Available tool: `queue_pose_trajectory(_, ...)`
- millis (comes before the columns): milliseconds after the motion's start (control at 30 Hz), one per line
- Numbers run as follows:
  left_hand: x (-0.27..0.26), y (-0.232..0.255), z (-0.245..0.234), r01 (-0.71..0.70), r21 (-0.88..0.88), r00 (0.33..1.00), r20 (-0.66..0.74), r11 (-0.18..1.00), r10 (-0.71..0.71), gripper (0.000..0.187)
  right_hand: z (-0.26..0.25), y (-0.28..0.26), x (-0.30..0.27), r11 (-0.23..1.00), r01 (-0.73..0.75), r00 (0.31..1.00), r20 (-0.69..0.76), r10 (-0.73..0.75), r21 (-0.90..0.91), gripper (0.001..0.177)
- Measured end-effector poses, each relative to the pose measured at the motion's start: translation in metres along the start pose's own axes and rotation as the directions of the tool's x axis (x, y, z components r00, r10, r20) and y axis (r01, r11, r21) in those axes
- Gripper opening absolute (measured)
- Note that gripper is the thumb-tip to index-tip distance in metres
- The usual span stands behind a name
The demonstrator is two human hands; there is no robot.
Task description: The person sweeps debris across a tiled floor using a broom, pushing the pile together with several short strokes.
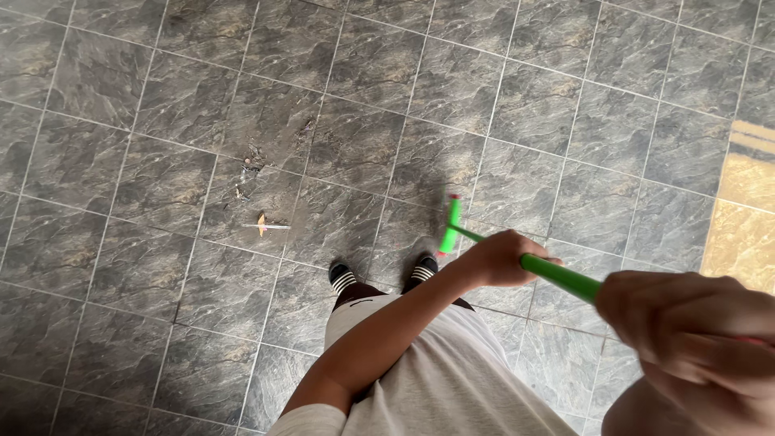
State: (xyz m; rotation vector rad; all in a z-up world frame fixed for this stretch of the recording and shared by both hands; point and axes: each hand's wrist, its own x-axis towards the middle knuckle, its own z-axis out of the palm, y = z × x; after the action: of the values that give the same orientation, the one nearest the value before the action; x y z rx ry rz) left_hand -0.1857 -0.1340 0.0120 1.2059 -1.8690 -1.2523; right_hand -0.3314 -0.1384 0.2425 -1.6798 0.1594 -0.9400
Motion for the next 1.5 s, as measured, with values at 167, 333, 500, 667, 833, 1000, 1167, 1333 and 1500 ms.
queue_pose_trajectory(167,0.009,-0.063,0.042,-0.011,-0.199,0.999,0.036,0.98,0.019,0.032,0.053,0.045,-0.001,0.953,-0.302,0.943,-0.137,0.302,0.025,0.016)
queue_pose_trajectory(333,-0.019,-0.097,0.035,-0.053,-0.265,0.998,-0.035,0.963,0.045,0.026,0.068,0.082,-0.017,0.899,-0.397,0.913,-0.024,0.408,0.186,0.026)
queue_pose_trajectory(500,-0.052,-0.071,-0.013,0.255,0.025,0.957,0.139,0.967,-0.256,0.05,0.056,0.074,-0.021,0.928,-0.255,0.964,-0.003,0.266,0.272,0.029)
queue_pose_trajectory(667,-0.073,-0.068,-0.045,0.226,0.047,0.963,0.142,0.973,-0.231,0.049,0.048,0.079,-0.029,0.941,-0.168,0.986,0.05,0.16,0.294,0.032)
queue_pose_trajectory(833,-0.095,-0.084,-0.068,0.321,0.119,0.926,0.168,0.94,-0.338,0.055,0.059,0.106,-0.037,0.883,-0.132,0.984,-0.047,0.171,0.45,0.035)
queue_pose_trajectory(1000,-0.107,-0.103,-0.08,0.323,0.204,0.94,0.048,0.924,-0.339,0.053,0.06,0.114,-0.027,0.892,-0.109,0.982,-0.094,0.166,0.438,0.036)
queue_pose_trajectory(1167,-0.084,-0.074,-0.077,0.268,0.3,0.963,-0.061,0.916,-0.262,0.05,0.035,0.074,-0.025,0.939,-0.05,0.984,-0.144,0.105,0.341,0.052)
queue_pose_trajectory(1333,-0.034,-0.001,-0.055,0.266,0.261,0.942,0.133,0.928,-0.308,0.058,-0.02,-0.002,-0.041,0.982,-0.114,0.967,-0.21,0.144,0.15,0.049)
queue_pose_trajectory(1500,0.02,0.037,0.001,0.071,0.083,0.987,0.136,0.994,-0.082,0.057,-0.039,-0.039,-0.049,0.988,-0.15,0.967,-0.215,0.136,-0.048,0.046)
